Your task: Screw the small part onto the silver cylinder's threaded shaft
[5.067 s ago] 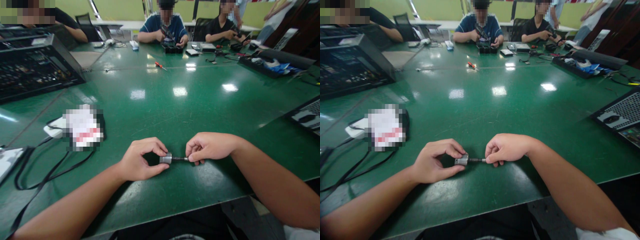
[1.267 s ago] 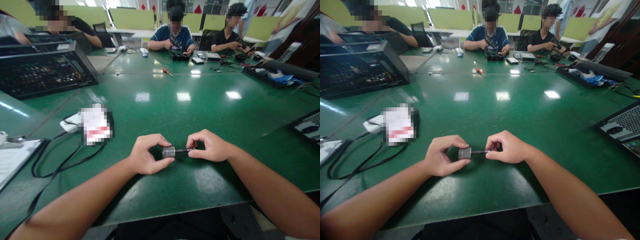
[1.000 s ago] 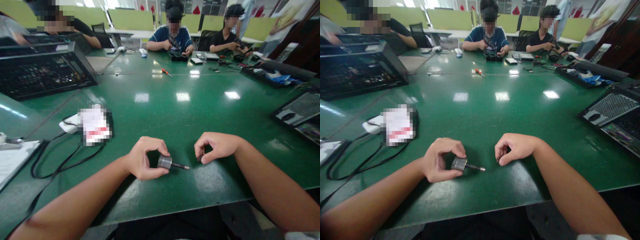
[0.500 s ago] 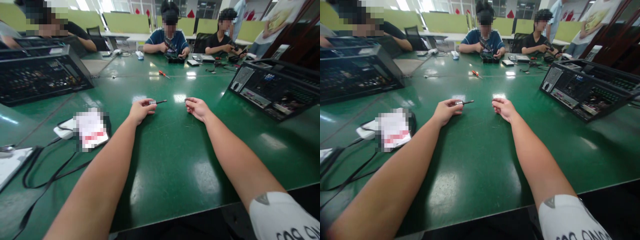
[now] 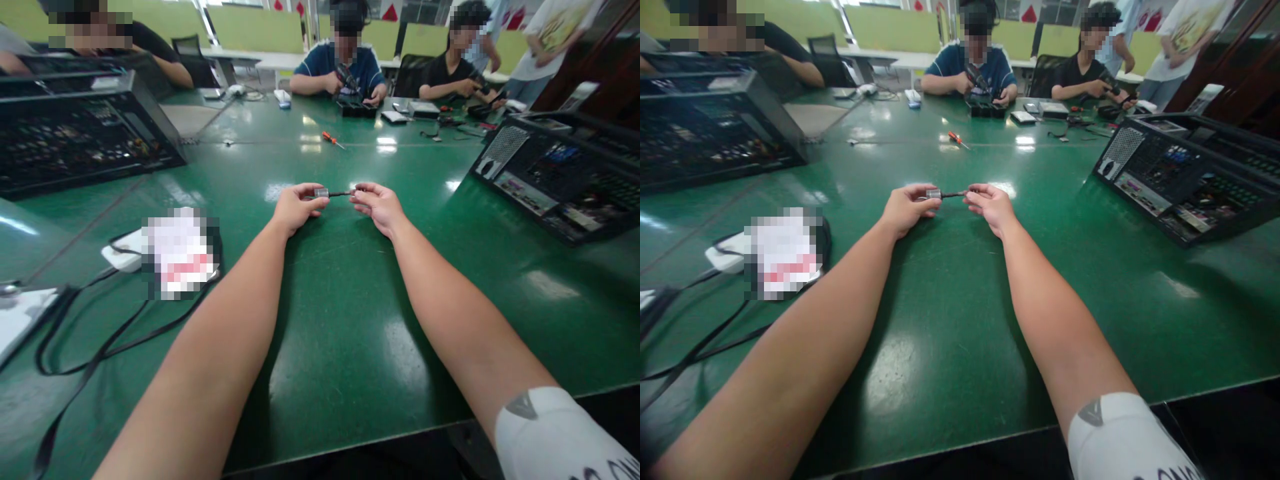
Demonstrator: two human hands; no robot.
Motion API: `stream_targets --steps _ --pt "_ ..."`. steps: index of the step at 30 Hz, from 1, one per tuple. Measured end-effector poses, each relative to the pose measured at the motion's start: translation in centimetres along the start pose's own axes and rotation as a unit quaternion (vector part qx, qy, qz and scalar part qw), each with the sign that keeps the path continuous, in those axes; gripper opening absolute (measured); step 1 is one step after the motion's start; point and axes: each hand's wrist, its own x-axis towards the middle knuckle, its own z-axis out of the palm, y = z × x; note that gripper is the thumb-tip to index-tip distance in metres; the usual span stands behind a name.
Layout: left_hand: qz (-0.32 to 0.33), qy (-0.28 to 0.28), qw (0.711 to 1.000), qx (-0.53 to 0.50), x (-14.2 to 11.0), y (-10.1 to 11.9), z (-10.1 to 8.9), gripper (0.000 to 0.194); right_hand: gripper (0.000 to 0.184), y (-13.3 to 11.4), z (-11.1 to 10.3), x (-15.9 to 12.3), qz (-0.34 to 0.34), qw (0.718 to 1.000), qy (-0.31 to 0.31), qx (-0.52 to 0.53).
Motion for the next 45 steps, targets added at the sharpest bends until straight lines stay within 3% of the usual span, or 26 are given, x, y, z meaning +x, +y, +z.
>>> stream_targets --steps 9,19,34,40,45 --pt "0.024 -0.008 0.999 0.026 -0.2 0.0 0.3 0.048 0.021 0.3 -0.1 0.3 0.003 1.000 0.013 -0.016" --pt "0.025 -0.025 0.999 0.029 -0.6 0.5 0.2 0.052 0.025 -0.4 0.0 -0.4 0.025 0.999 -0.013 -0.015" --pt "0.031 -0.050 0.998 -0.023 -1.3 1.4 2.4 0.056 0.028 -0.4 1.7 -0.9 0.022 0.999 -0.029 -0.025" --pt "0.026 -0.054 0.998 -0.015 -1.4 1.3 2.4 0.057 0.032 -0.5 1.6 -1.1 0.029 0.998 -0.038 -0.036" --pt "0.009 -0.063 0.998 -0.001 -2.7 1.6 3.1 0.052 0.047 -1.5 0.6 -2.8 0.027 0.999 -0.023 -0.033"
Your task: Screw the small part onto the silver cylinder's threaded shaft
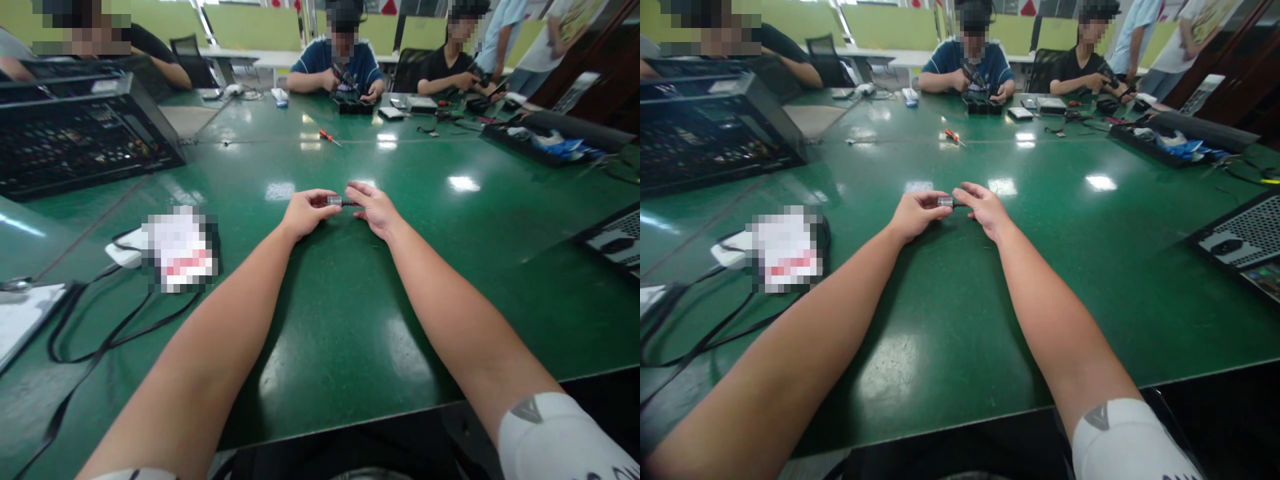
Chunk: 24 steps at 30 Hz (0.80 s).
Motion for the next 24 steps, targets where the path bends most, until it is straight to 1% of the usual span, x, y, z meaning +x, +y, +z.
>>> stream_targets --steps 2,3,5,6,7,9,10,12,13,15,16,18,20,24 --pt "-0.008 -0.002 1.000 -0.012 -1.6 0.5 0.5 0.050 0.051 -0.4 -0.7 -1.6 0.001 1.000 0.022 -0.009" --pt "-0.015 -0.005 1.000 -0.021 -2.7 0.8 0.7 0.050 0.052 -0.6 -1.0 -2.7 0.001 0.999 0.030 -0.017" --pt "-0.042 -0.024 0.998 -0.035 -5.9 1.6 1.0 0.048 0.051 -1.1 -1.7 -5.4 0.004 0.999 0.025 -0.034" --pt "-0.059 -0.043 0.997 -0.037 -7.9 2.1 1.0 0.046 0.049 -1.4 -2.0 -6.9 0.005 0.999 0.013 -0.041" --pt "-0.077 -0.067 0.994 -0.031 -10.0 2.7 1.0 0.043 0.046 -1.8 -2.3 -8.5 0.007 0.999 -0.010 -0.052" --pt "-0.098 -0.149 0.984 -0.005 -14.3 4.0 0.8 0.037 0.037 -2.9 -2.5 -11.7 -0.006 0.993 -0.073 -0.091" --pt "-0.082 -0.176 0.981 0.014 -16.1 4.6 0.6 0.035 0.033 -3.6 -2.6 -13.2 -0.023 0.986 -0.114 -0.117" --pt "-0.006 -0.190 0.979 0.071 -18.8 5.8 0.4 0.027 0.029 -5.0 -2.4 -15.7 -0.071 0.958 -0.205 -0.188" --pt "0.037 -0.192 0.975 0.102 -19.6 6.2 0.3 0.025 0.028 -5.6 -2.2 -16.6 -0.105 0.937 -0.238 -0.232" --pt "0.107 -0.185 0.967 0.142 -19.9 6.5 0.2 0.023 0.027 -6.5 -1.9 -17.7 -0.156 0.894 -0.286 -0.307" --pt "0.126 -0.178 0.965 0.146 -19.7 6.5 0.2 0.023 0.026 -6.7 -1.7 -18.0 -0.168 0.878 -0.301 -0.334" --pt "0.140 -0.153 0.969 0.136 -19.0 6.3 0.1 0.024 0.023 -6.5 -1.4 -18.2 -0.163 0.859 -0.323 -0.364" --pt "0.139 -0.141 0.970 0.140 -18.5 5.9 -0.1 0.026 0.020 -6.0 -1.1 -18.1 -0.149 0.856 -0.329 -0.370" --pt "0.146 -0.167 0.957 0.187 -18.6 5.7 -0.7 0.022 0.018 -5.2 -0.6 -18.0 -0.142 0.875 -0.309 -0.344"
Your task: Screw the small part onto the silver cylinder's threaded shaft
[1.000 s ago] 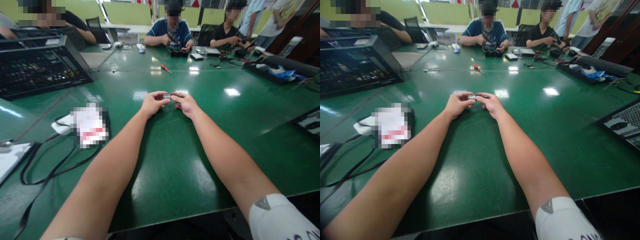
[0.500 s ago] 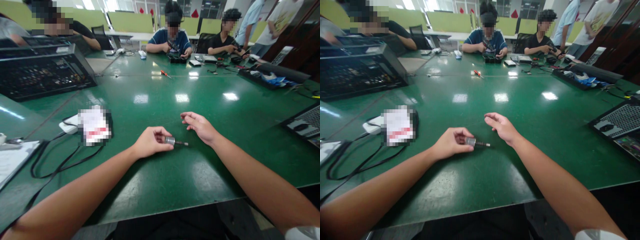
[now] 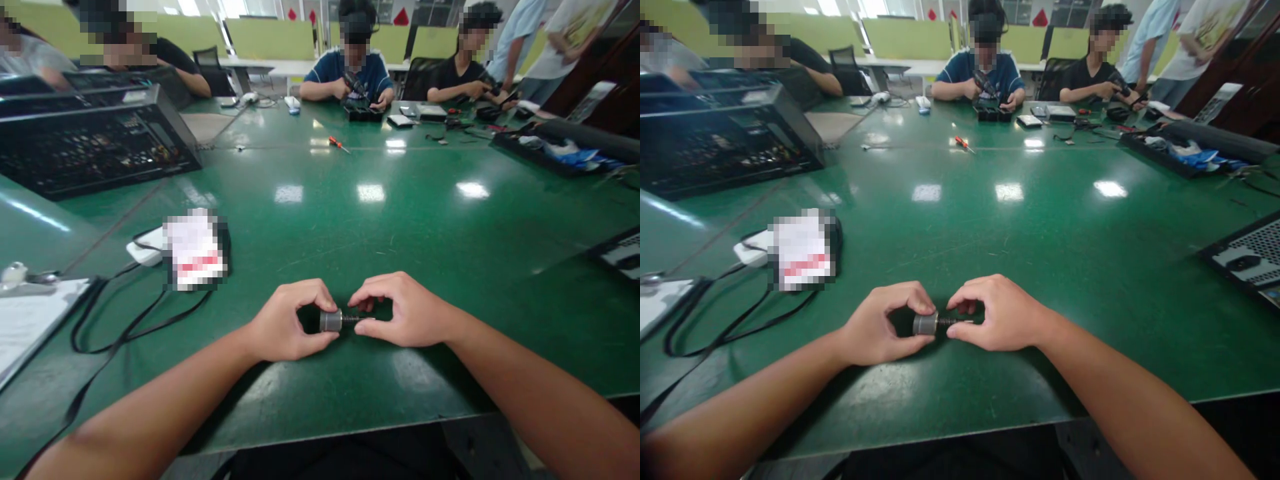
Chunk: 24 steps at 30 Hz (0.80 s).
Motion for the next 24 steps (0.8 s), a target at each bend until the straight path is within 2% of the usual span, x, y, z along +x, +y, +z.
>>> stream_targets --steps 5,9,16,24 --pt "0.028 -0.017 0.999 0.014 -0.4 0.7 0.0 0.022 0.014 -0.2 0.3 0.1 -0.001 1.000 0.000 -0.013" --pt "0.020 -0.031 0.999 0.021 -0.4 0.9 0.2 0.021 0.012 -0.2 0.6 0.1 -0.002 1.000 -0.009 -0.012" --pt "0.035 -0.004 0.999 0.026 -0.3 0.4 0.1 0.024 0.007 0.0 1.0 0.2 0.010 1.000 -0.017 -0.013" --pt "0.084 0.002 0.996 0.043 -0.3 0.7 -0.2 0.024 0.010 0.0 -0.2 -0.1 0.046 0.998 -0.051 -0.002"
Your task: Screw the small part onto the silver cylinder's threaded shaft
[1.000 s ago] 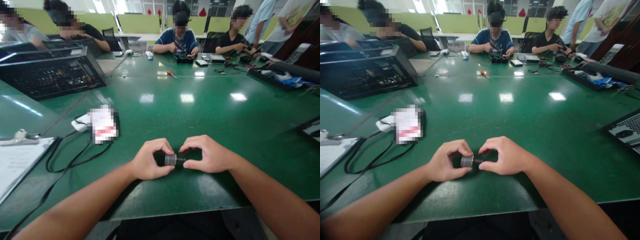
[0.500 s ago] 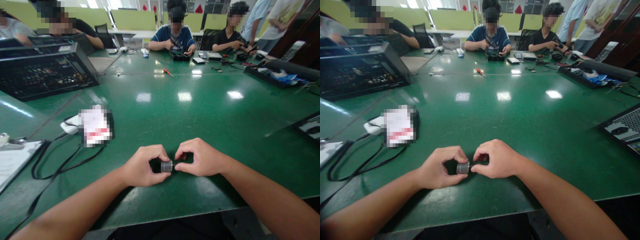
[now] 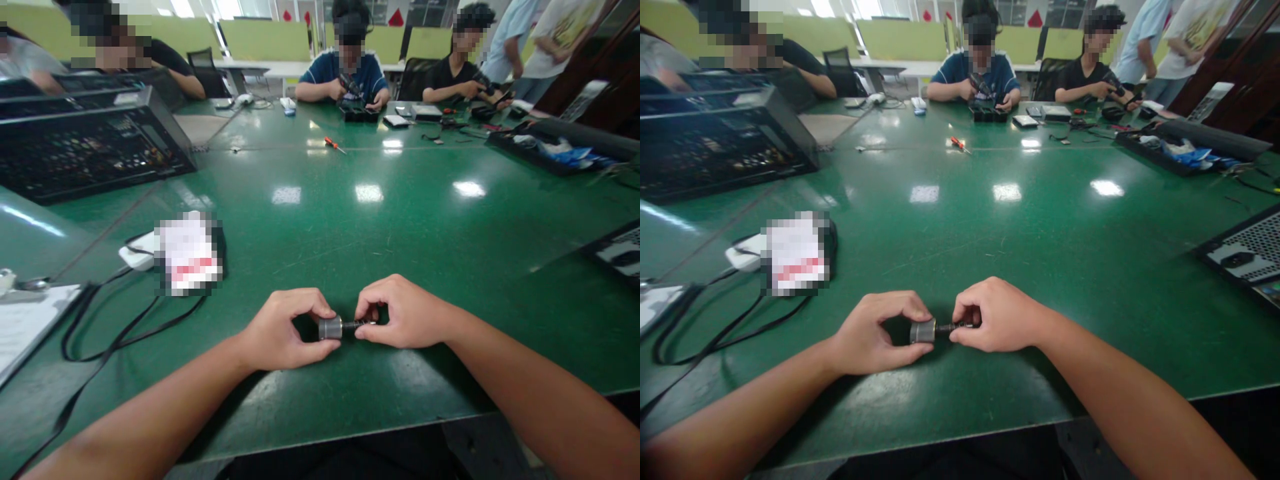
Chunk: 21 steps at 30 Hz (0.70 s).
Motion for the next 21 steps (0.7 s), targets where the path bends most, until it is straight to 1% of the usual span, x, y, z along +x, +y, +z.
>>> stream_targets --steps 5,9,11,12,14,16,18,19,21 --pt "0.018 0.013 1.000 -0.002 0.1 -0.1 -0.5 0.026 0.010 0.0 -1.0 -0.5 0.004 1.000 -0.005 -0.004" --pt "0.022 0.006 0.999 -0.038 -0.1 -0.8 -1.4 0.027 0.013 0.0 -1.8 -0.8 0.013 0.999 -0.028 0.013" --pt "0.011 0.013 0.998 -0.061 -0.2 -1.3 -1.8 0.027 0.014 0.5 -2.1 -0.8 0.022 0.999 -0.020 0.030" --pt "-0.006 0.029 0.997 -0.075 -0.2 -1.7 -2.1 0.027 0.016 0.9 -2.2 -0.6 0.031 0.998 -0.002 0.048" --pt "-0.065 0.089 0.988 -0.112 0.0 -2.4 -2.4 0.028 0.022 2.3 -2.3 0.1 0.060 0.990 0.059 0.117" --pt "-0.147 0.166 0.962 -0.157 0.7 -3.6 -2.6 0.034 0.029 4.3 -2.4 1.4 0.096 0.964 0.139 0.207" --pt "-0.217 0.231 0.928 -0.195 2.1 -5.3 -2.7 0.042 0.032 6.4 -2.6 3.2 0.120 0.929 0.221 0.271" --pt "-0.240 0.256 0.913 -0.207 3.2 -6.5 -2.7 0.046 0.032 7.4 -2.9 4.3 0.125 0.913 0.265 0.283" --pt "-0.262 0.293 0.892 -0.224 5.6 -9.1 -2.7 0.048 0.031 9.2 -3.7 6.7 0.120 0.893 0.326 0.286"
